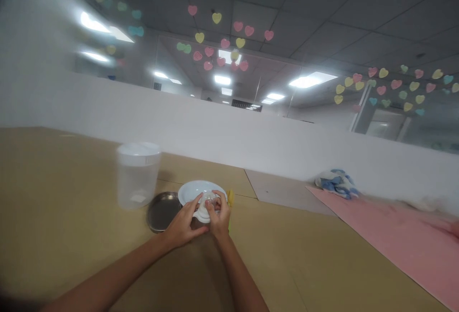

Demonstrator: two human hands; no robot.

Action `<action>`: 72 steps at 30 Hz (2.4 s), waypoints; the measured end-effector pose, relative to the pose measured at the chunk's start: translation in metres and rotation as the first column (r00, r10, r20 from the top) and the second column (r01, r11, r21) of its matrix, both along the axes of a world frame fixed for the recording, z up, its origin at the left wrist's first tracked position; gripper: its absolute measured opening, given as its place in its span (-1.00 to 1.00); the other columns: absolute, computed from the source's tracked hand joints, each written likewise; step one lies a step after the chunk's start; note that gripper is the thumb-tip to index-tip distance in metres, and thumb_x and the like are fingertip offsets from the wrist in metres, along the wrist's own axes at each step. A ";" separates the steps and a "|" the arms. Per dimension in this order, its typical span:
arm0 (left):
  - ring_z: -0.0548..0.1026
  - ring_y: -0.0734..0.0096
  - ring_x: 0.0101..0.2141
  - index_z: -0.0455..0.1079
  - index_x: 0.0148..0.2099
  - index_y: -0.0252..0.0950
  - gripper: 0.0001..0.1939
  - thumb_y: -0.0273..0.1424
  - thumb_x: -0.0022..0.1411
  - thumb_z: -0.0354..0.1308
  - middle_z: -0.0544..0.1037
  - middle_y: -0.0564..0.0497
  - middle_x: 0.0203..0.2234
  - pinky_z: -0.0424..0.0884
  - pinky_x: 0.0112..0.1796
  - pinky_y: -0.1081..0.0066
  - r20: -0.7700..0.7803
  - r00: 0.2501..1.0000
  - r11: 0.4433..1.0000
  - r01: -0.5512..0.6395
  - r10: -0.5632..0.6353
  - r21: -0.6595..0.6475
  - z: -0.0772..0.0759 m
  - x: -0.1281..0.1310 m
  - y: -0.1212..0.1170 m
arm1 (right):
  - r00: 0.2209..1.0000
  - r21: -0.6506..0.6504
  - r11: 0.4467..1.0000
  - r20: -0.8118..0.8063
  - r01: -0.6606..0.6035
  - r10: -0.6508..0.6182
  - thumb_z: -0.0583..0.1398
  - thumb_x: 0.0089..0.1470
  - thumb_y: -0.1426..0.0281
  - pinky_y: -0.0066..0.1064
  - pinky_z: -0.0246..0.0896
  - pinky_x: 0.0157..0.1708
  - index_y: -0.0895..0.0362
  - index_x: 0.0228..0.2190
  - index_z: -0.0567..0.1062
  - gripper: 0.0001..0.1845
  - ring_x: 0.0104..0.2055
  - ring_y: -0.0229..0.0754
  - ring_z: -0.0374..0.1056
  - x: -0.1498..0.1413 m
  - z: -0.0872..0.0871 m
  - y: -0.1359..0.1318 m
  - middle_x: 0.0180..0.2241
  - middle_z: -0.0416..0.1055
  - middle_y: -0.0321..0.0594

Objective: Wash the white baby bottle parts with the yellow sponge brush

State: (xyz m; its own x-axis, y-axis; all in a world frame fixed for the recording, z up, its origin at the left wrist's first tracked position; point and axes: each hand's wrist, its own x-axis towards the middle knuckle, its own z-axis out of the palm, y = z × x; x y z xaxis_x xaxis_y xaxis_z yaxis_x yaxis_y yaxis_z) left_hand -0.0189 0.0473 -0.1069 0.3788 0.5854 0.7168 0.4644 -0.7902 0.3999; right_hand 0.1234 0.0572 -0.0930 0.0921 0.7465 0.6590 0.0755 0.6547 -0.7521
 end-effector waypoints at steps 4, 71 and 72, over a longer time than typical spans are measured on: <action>0.27 0.14 0.06 -0.26 0.29 -0.23 -0.08 -0.18 0.04 0.20 0.22 -0.19 0.12 0.26 0.01 0.15 -0.006 1.000 1.000 -0.003 0.003 -0.028 -0.001 0.000 0.000 | 0.995 -0.027 0.999 -0.089 -0.039 0.037 0.23 -0.10 0.18 -0.49 0.11 -0.52 0.17 -0.25 0.35 -0.59 -0.52 -0.29 0.25 -0.002 0.002 0.001 -0.50 0.37 -0.29; 0.34 0.20 -0.05 -0.19 0.29 -0.19 -0.28 -0.11 0.19 0.01 0.36 -0.13 0.00 0.27 -0.04 0.20 -0.047 0.999 0.998 0.006 -0.002 0.067 0.000 -0.005 0.002 | 0.848 -0.293 0.808 -0.328 -0.511 0.417 0.37 -0.28 0.33 -0.35 0.22 -0.13 0.14 -0.20 0.48 -0.49 -0.14 -0.12 0.36 0.016 0.026 -0.001 -0.17 0.46 -0.13; 0.35 0.20 -0.07 -0.19 0.29 -0.19 -0.27 -0.10 0.19 0.01 0.38 -0.13 -0.02 0.28 -0.05 0.20 -0.054 0.999 0.997 0.011 -0.008 0.071 0.000 -0.006 0.002 | 0.837 -0.295 0.794 -0.327 -0.532 0.439 0.36 -0.28 0.34 -0.35 0.21 -0.10 0.14 -0.17 0.47 -0.48 -0.12 -0.12 0.35 0.017 0.026 -0.002 -0.15 0.45 -0.13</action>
